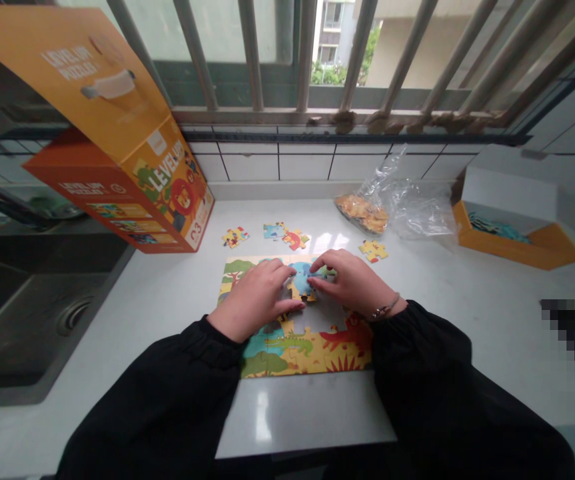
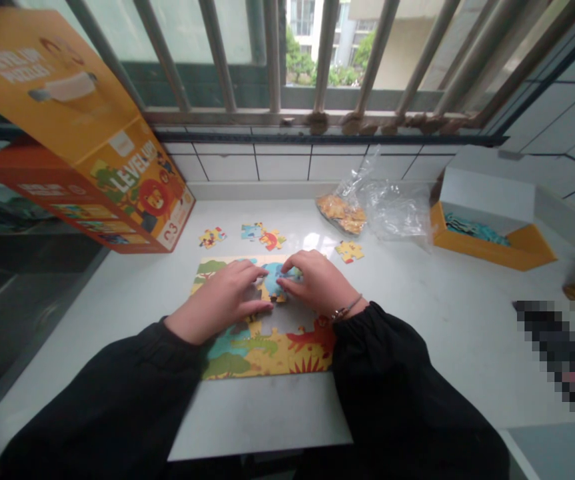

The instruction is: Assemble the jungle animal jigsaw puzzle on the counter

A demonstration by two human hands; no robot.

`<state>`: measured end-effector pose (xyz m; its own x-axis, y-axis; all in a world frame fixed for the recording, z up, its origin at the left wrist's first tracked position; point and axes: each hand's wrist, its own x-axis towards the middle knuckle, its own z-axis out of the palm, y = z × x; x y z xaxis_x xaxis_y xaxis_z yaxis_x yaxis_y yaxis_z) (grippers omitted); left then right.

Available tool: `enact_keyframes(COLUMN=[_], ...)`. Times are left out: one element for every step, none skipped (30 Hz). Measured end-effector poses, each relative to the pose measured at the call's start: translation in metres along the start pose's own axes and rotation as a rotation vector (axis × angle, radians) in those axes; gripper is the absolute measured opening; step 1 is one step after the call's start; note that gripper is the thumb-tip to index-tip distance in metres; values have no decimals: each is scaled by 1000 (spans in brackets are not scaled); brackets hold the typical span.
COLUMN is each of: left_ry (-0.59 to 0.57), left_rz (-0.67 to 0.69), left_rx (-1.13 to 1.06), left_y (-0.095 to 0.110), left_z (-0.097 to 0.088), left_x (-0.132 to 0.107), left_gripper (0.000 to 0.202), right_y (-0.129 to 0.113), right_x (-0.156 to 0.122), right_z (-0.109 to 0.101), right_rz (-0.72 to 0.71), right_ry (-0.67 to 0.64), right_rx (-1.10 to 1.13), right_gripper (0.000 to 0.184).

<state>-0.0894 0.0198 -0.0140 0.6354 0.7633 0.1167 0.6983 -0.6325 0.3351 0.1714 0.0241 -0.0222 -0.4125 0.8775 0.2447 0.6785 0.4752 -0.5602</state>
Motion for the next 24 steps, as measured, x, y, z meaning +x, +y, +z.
enact_keyframes(left_ry=[8,12,11,8,5,2,-1,-4,-6,-8,-9,-9,-7,-3,0,0,-2,-6,-10,-13,-15,-14,-11,-9], left_rz=[1,1,0,-2,-4,-5,-4,-3,-2,-1,0,0,3,6,10,12,14,14,14,15,19,23,26,29], left_rx=[4,6,7,8,9,9,10,13,16,18,18,16,12,7,1,-4,-8,-12,-15,-16,-16,-16,-14,-11], left_y=[0,-1,-1,-2,-2,-3,-3,-3,-3,-3,-3,-3,-3,-3,-2,-2,-2,-2,-2,-2,-2,-2,-2,-2], left_z=[1,2,3,4,4,4,4,5,5,5,4,4,4,4,4,4,3,3,3,3,3,3,4,4], left_x=[0,0,0,0,-1,-1,0,0,0,0,0,0,0,0,0,0,0,0,0,0,1,1,1,1], left_gripper=[56,56,56,55,55,54,54,55,55,56,56,57,57,57,57,57,55,52,49,46,43,41,40,40], right_y=[2,4,5,7,7,8,8,8,8,8,8,8,8,9,9,8,8,8,7,6,5,5,4,4], right_x=[-1,-1,-2,-2,-3,-3,-3,-3,-3,-3,-4,-4,-4,-4,-4,-4,-5,-5,-5,-5,-5,-5,-5,-5], right_z=[-2,-3,-4,-5,-5,-5,-5,-4,-4,-3,-2,-2,-1,-1,0,0,0,0,0,0,0,0,0,-1], right_rz=[-25,-42,-55,-63,-70,-78,-85,-92,-99,-105,-108,-110,-111,-111,-113,-115,-118,-120,-121,-121,-121,-121,-122,-122], right_ry=[-23,-45,-66,-83,-96,-108,-118,-126,-132,-135,-136,-135,-134,-132,-131,-133,-137,-141,-146,-151,-153,-154,-153,-153], right_rx=[-21,-37,-48,-53,-55,-52,-46,-39,-33,-28,-25,-24,-24,-25,-24,-23,-20,-18,-18,-18,-19,-19,-19,-16], right_gripper=[14,18,21,24,28,31,34,36,37,38,38,39,40,41,42,43,45,47,48,49,50,51,50,49])
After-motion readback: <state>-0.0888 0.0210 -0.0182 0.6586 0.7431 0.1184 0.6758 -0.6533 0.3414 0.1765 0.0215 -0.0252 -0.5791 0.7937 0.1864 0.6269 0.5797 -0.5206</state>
